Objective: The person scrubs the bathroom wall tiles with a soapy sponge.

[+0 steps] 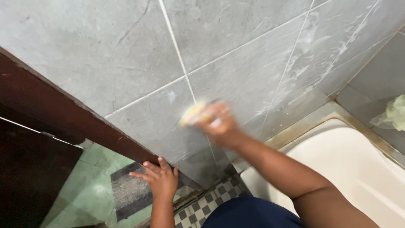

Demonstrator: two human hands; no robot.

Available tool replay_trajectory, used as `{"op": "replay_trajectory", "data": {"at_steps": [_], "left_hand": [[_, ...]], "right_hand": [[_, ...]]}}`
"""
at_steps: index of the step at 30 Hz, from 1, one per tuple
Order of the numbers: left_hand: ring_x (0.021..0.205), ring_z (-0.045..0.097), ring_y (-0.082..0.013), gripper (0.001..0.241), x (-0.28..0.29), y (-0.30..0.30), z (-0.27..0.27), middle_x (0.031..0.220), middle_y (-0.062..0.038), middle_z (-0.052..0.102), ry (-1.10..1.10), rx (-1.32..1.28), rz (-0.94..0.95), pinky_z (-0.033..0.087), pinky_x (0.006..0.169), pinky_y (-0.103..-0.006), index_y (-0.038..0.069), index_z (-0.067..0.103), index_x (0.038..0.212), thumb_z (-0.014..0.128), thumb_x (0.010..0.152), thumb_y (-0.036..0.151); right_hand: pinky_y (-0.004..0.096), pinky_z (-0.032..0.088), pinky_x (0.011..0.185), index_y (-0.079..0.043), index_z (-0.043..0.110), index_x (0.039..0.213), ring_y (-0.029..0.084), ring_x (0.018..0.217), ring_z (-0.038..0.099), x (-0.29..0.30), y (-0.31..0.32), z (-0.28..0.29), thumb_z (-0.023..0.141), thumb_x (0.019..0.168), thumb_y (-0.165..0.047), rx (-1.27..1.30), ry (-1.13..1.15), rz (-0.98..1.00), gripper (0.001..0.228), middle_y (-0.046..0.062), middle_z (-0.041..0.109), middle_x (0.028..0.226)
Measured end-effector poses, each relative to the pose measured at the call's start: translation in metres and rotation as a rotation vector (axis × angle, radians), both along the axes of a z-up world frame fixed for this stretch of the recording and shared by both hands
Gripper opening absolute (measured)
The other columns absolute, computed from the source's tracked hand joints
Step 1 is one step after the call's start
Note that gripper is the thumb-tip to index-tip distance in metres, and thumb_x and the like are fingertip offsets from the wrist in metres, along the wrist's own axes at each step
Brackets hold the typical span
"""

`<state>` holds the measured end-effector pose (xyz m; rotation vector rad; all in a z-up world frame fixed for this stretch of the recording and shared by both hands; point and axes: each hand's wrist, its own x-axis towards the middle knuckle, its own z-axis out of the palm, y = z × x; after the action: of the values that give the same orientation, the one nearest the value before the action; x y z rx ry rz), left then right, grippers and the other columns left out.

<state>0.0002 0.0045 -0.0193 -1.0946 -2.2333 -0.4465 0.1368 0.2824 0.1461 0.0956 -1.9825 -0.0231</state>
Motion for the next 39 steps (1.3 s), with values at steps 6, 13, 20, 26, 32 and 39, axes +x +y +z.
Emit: {"op": "replay_trajectory", "data": {"at_steps": [6, 13, 20, 26, 32, 39], "left_hand": [[0.149, 0.02, -0.0614, 0.135, 0.002, 0.004, 0.0, 0.16, -0.019, -0.041, 0.019, 0.044, -0.014, -0.007, 0.106, -0.0887, 0.021, -0.025, 0.159, 0.081, 0.078, 0.044], [0.147, 0.012, -0.062, 0.131, -0.001, -0.002, -0.007, 0.155, -0.019, -0.042, -0.028, -0.035, 0.023, -0.01, 0.103, -0.0879, 0.017, -0.018, 0.161, 0.081, 0.08, 0.044], [0.149, 0.006, -0.0624, 0.127, 0.003, 0.002, -0.005, 0.159, -0.017, -0.039, -0.034, 0.027, -0.022, -0.01, 0.108, -0.0847, 0.023, -0.023, 0.16, 0.078, 0.085, 0.037], [0.15, 0.001, -0.0639, 0.123, 0.007, 0.003, 0.008, 0.162, -0.02, -0.034, -0.117, -0.039, 0.027, -0.01, 0.105, -0.0878, 0.023, -0.011, 0.162, 0.08, 0.082, 0.035], [0.148, 0.002, -0.067, 0.096, 0.007, 0.001, 0.005, 0.166, -0.026, -0.023, -0.103, 0.038, -0.026, -0.009, 0.105, -0.0901, 0.013, 0.027, 0.157, 0.08, 0.079, 0.032], [0.156, 0.005, -0.0603, 0.099, 0.007, 0.006, 0.003, 0.171, -0.015, -0.031, -0.238, -0.129, 0.143, -0.004, 0.109, -0.0918, 0.007, 0.022, 0.162, 0.084, 0.087, 0.028]], "right_hand": [[0.04, 0.044, 0.114, 0.0, 0.048, 0.158, 0.03, 0.129, 0.051, 0.025, 0.114, 0.056, 0.054, 0.109, 0.012, -0.72, 0.57, 0.144, 0.05, 0.019, 0.041, 0.144], [0.051, 0.037, 0.113, -0.024, 0.074, 0.124, 0.031, 0.125, 0.057, -0.018, -0.063, 0.024, 0.074, 0.095, -0.017, 0.07, -0.179, 0.256, 0.029, 0.011, 0.066, 0.124], [0.054, 0.046, 0.096, -0.009, 0.076, 0.121, 0.037, 0.113, 0.052, -0.028, -0.049, 0.097, 0.065, 0.074, 0.003, -0.197, 0.194, -0.083, 0.05, 0.02, 0.057, 0.118], [0.047, 0.043, 0.093, -0.019, 0.077, 0.117, 0.03, 0.122, 0.053, -0.048, -0.112, 0.043, 0.075, 0.083, -0.017, 0.188, -0.229, 0.384, 0.035, 0.008, 0.06, 0.133], [0.047, 0.042, 0.103, -0.017, 0.078, 0.13, 0.03, 0.126, 0.047, -0.067, -0.105, 0.085, 0.076, 0.095, -0.009, -0.028, 0.04, 0.174, 0.036, 0.007, 0.056, 0.135], [0.044, 0.039, 0.083, -0.021, 0.077, 0.127, 0.03, 0.117, 0.05, -0.063, -0.122, 0.023, 0.071, 0.088, -0.018, 0.325, -0.167, 0.307, 0.04, 0.007, 0.059, 0.135]]}}
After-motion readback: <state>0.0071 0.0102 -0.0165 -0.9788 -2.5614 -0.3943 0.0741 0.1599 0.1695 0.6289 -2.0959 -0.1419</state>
